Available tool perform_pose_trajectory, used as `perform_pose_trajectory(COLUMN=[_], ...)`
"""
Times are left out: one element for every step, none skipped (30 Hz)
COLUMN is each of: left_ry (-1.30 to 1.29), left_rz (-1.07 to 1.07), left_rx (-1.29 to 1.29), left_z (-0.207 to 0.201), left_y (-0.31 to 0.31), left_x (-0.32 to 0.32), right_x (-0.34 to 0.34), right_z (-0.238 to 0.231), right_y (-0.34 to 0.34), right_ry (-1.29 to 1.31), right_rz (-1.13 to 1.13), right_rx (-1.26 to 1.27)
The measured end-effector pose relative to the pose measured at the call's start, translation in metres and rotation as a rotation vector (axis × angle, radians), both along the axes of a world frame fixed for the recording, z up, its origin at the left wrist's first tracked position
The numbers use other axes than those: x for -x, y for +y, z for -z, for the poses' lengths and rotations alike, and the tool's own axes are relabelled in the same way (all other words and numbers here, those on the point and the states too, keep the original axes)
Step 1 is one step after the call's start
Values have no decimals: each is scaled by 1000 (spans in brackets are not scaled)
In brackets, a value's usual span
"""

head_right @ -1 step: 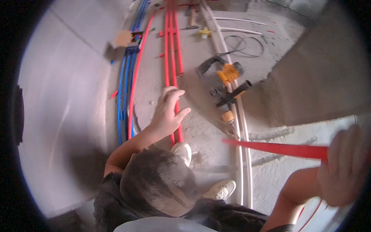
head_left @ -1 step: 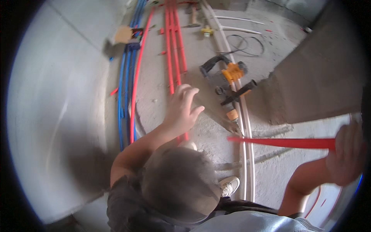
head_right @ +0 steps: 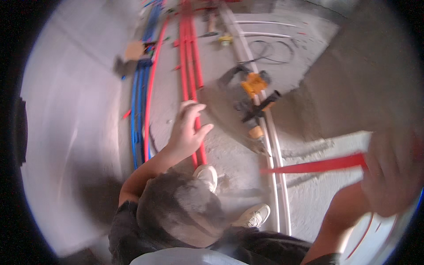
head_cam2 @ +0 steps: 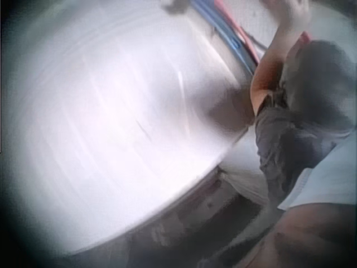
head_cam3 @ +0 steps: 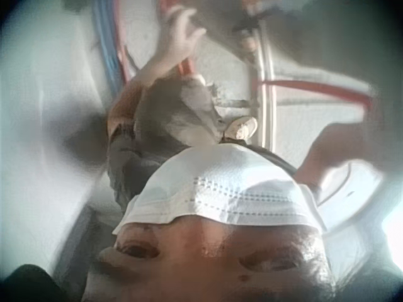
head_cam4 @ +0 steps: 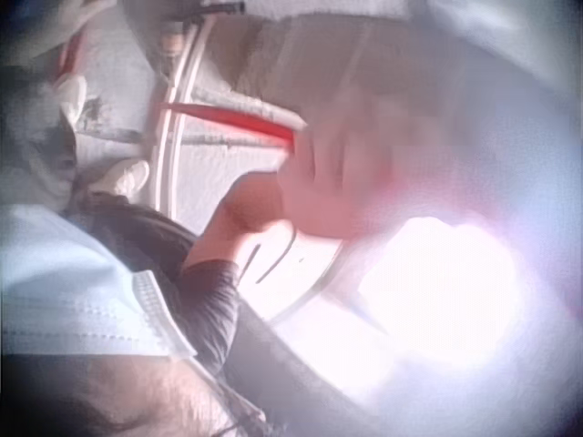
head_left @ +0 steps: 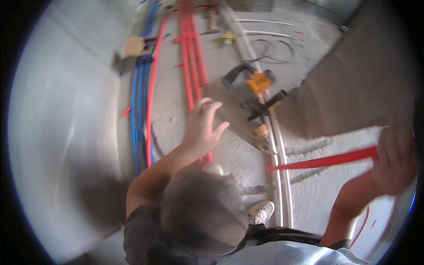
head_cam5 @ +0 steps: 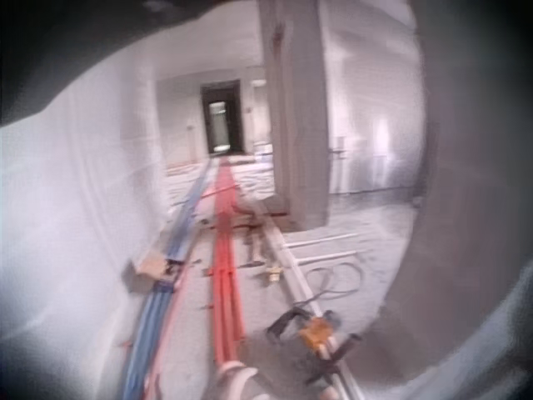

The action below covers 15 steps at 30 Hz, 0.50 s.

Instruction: The person uses a rotary hammer drill to cut grooves in a concrete wall, then inserts red and blue plastic conduits into the grooves. They secure the conduits with a hammer and clips, and later bend a long red conduit to fit along the wall.

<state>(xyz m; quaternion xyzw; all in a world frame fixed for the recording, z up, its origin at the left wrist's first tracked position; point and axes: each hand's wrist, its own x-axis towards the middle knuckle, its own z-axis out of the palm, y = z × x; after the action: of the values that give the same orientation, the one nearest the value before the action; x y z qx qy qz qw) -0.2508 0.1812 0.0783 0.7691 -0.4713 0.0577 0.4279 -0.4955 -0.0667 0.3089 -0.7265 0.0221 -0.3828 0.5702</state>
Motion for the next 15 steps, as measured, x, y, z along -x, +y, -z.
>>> perform_pose_trajectory(left_ry=[-43,37,74,13,-110,-164,-256,-335,-436,-536,-664,-719,-741,-736,-698], left_rz=[40,28,28,30,86,108,160,208,273,334,381,458,512,542,585], left_rx=[33,38,50,41,37,85,142,202,179,159,143,143,95,31,14], left_z=[-8,-17,-30,-49,-64,-74,-89,-95,-97,-98,-105,-106,-107,-105,-97], left_y=[7,11,15,11,3,-8,-22,-40,-54,-69,-91,-108,-122,-131,-140], left_x=[-3,-2,-4,-3,-7,-5,-2,2,4,8,20,24,28,32,32], right_x=[-21,-41,-63,-80,-91,-98,-100,-99,-99,-95,-91,-90,-90,-91,-91], right_z=[4,-1,0,3,6,15,25,38,63,81,95,102,109,115,121], right_y=[-3,-3,-3,-6,-12,-19,-25,-32,-40,-44,-47,-44,-39,-34,-29], right_ry=[144,260,357,437,494,531,557,594,603,645,694,729,697,669,645], right_rz=[-33,-82,-146,-190,-218,-239,-270,-287,-311,-315,-313,-328,-291,-250,-206], right_rx=[-57,-119,-207,-293,-367,-450,-516,-581,-612,-674,-742,-802,-801,-794,-784])
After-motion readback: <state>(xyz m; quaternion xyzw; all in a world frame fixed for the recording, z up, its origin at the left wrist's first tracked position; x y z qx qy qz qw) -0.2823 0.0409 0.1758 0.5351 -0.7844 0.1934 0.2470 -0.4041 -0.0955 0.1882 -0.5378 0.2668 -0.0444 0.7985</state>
